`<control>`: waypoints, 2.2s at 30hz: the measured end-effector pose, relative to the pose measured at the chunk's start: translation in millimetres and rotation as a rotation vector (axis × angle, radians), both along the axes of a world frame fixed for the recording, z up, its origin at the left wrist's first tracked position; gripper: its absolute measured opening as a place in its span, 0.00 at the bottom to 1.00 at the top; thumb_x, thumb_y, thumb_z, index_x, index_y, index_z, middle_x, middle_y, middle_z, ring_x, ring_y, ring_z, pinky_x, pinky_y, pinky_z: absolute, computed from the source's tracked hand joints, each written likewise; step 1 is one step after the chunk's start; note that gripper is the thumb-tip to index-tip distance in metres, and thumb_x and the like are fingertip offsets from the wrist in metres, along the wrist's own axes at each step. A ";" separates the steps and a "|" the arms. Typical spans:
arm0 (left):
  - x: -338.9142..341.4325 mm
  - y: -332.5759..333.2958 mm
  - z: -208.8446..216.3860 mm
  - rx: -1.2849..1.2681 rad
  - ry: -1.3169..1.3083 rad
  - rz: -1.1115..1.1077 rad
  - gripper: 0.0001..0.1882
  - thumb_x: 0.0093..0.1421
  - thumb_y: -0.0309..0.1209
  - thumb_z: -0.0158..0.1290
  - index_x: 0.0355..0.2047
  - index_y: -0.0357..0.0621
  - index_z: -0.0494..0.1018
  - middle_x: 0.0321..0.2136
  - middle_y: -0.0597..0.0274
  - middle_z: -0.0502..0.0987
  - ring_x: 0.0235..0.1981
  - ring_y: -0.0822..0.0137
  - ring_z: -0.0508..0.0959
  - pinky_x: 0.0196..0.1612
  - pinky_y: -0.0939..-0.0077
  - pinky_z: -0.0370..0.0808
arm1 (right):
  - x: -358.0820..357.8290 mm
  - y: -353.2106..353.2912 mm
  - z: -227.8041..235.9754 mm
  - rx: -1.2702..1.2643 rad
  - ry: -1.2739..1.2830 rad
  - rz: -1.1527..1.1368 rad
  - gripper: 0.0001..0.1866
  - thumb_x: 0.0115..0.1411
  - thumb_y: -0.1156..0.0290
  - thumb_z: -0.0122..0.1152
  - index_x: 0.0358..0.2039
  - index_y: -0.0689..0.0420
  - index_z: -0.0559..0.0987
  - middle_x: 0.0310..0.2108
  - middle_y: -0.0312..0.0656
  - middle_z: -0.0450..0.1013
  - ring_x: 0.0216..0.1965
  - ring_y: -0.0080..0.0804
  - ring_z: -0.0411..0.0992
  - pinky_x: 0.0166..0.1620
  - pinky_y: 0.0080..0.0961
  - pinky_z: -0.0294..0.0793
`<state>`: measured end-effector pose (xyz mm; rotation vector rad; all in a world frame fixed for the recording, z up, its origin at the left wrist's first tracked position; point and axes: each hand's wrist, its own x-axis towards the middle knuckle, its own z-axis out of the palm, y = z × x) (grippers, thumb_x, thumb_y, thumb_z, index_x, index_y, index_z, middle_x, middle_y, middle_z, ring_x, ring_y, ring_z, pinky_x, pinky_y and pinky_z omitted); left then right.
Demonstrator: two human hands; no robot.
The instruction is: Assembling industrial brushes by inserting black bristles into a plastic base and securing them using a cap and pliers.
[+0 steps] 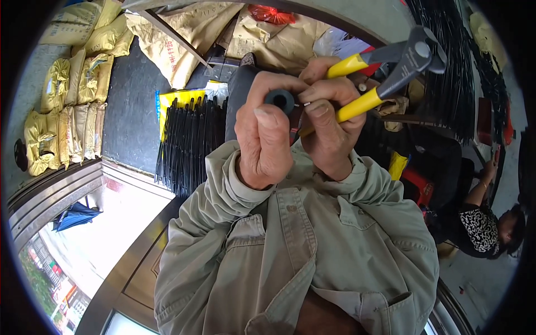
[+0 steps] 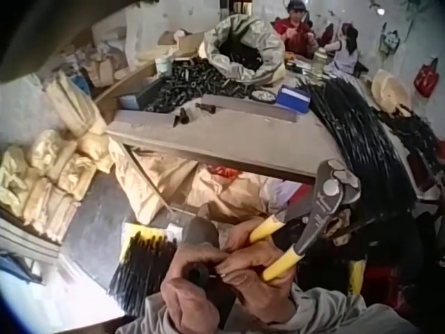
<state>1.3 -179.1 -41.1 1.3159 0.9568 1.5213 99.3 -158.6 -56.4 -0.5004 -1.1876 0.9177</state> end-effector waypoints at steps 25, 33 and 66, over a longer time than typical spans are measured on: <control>1.5 8.4 -3.2 -0.035 -0.032 -0.133 0.32 0.60 0.56 0.31 0.34 0.34 0.66 0.21 0.64 0.67 0.19 0.79 0.64 0.21 0.84 0.59 | 28.0 23.1 2.8 0.369 -0.499 -0.106 0.10 0.55 0.68 0.56 0.25 0.62 0.72 0.36 0.48 0.64 0.27 0.28 0.65 0.32 0.22 0.67; 1.8 8.9 -8.6 0.012 -0.010 -0.110 0.31 0.60 0.55 0.33 0.34 0.34 0.65 0.24 0.61 0.67 0.18 0.75 0.66 0.23 0.82 0.62 | 23.9 21.2 -2.6 0.282 -0.452 -0.084 0.10 0.55 0.67 0.56 0.26 0.61 0.71 0.36 0.47 0.63 0.29 0.27 0.64 0.33 0.21 0.66; -30.6 15.1 -28.7 -0.041 0.080 -0.022 0.30 0.62 0.52 0.29 0.34 0.32 0.65 0.30 0.57 0.69 0.25 0.69 0.66 0.31 0.80 0.63 | 67.1 22.8 59.7 0.541 -1.689 -0.302 0.06 0.48 0.78 0.56 0.29 0.63 0.73 0.41 0.45 0.66 0.36 0.39 0.69 0.38 0.33 0.71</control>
